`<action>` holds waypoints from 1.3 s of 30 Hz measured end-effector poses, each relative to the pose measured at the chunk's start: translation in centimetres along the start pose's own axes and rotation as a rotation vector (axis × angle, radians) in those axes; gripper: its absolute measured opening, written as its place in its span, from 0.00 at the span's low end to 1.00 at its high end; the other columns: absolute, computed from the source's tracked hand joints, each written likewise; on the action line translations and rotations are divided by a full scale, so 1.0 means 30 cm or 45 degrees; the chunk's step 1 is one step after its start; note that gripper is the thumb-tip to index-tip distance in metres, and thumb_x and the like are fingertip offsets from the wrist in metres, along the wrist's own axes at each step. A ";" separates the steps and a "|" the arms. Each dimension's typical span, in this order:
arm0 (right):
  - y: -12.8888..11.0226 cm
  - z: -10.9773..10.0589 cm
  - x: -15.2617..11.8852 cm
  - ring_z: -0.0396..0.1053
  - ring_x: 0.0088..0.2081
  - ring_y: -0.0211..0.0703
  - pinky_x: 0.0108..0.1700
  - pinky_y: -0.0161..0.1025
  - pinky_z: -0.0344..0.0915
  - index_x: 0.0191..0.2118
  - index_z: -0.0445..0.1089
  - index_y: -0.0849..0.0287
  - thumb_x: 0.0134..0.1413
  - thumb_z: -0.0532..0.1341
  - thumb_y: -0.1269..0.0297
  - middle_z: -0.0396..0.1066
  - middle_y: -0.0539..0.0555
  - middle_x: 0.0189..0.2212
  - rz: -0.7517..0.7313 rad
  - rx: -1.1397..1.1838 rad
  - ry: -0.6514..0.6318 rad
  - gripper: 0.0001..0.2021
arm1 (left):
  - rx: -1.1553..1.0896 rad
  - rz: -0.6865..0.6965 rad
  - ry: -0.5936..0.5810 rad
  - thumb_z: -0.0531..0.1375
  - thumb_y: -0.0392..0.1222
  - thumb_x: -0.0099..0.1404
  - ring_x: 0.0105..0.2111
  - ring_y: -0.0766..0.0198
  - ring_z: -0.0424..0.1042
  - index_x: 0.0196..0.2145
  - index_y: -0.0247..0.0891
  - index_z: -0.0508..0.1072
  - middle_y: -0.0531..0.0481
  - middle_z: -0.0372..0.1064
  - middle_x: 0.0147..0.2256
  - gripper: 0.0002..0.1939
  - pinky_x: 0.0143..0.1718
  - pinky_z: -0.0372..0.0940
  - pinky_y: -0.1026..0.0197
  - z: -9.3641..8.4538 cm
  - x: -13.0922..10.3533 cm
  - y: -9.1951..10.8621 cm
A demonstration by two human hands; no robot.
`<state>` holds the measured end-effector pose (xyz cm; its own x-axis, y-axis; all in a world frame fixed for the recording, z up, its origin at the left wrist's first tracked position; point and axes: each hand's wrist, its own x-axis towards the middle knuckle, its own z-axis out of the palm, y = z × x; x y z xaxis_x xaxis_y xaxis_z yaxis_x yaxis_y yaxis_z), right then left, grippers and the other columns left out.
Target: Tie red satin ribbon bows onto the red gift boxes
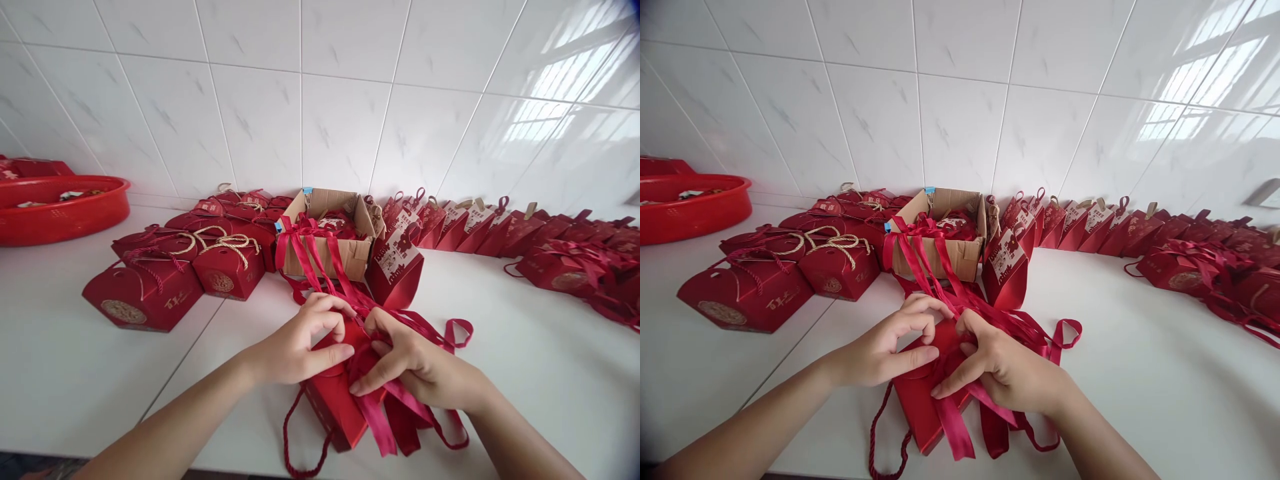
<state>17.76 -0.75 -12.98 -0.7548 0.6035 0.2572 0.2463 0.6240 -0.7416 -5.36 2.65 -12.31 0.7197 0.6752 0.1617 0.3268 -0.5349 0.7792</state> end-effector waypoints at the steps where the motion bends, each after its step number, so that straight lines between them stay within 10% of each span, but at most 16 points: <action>1: 0.003 0.000 0.000 0.60 0.42 0.37 0.44 0.36 0.65 0.44 0.77 0.50 0.58 0.50 0.82 0.56 0.55 0.38 -0.001 0.001 -0.008 0.23 | 0.029 0.000 0.006 0.58 0.44 0.64 0.54 0.56 0.57 0.26 0.39 0.61 0.49 0.63 0.51 0.12 0.59 0.52 0.51 -0.004 0.002 0.000; 8: 0.007 -0.006 -0.004 0.60 0.41 0.35 0.46 0.34 0.63 0.45 0.77 0.50 0.59 0.48 0.83 0.55 0.54 0.38 -0.017 0.026 -0.008 0.25 | 0.088 -0.019 -0.075 0.53 0.41 0.67 0.54 0.55 0.55 0.26 0.39 0.60 0.48 0.63 0.49 0.12 0.57 0.52 0.49 -0.019 0.002 0.005; 15: 0.015 -0.018 -0.001 0.60 0.40 0.35 0.40 0.34 0.60 0.39 0.78 0.55 0.57 0.50 0.84 0.56 0.53 0.37 -0.111 0.069 0.057 0.23 | -0.007 0.060 0.201 0.57 0.44 0.65 0.50 0.57 0.61 0.21 0.39 0.51 0.48 0.68 0.34 0.20 0.50 0.58 0.56 0.060 0.002 0.021; 25: 0.017 -0.023 -0.023 0.52 0.33 0.36 0.34 0.35 0.55 0.33 0.48 0.55 0.63 0.52 0.72 0.56 0.49 0.34 0.148 0.237 0.274 0.10 | -0.071 0.053 0.126 0.60 0.39 0.62 0.40 0.61 0.67 0.19 0.39 0.46 0.52 0.66 0.25 0.24 0.47 0.60 0.57 0.060 -0.002 0.034; 39: 0.051 -0.032 -0.012 0.52 0.27 0.31 0.29 0.32 0.53 0.37 0.56 0.58 0.64 0.55 0.63 0.55 0.46 0.28 0.252 0.508 0.259 0.07 | -0.196 -0.035 0.204 0.61 0.42 0.61 0.44 0.57 0.70 0.20 0.40 0.47 0.49 0.74 0.30 0.24 0.43 0.62 0.58 0.057 0.004 0.024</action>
<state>19.00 0.46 -13.60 -0.5730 0.8009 0.1739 0.0907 0.2728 -0.9578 -3.99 1.49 -12.78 0.6014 0.7671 0.2232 0.2392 -0.4395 0.8658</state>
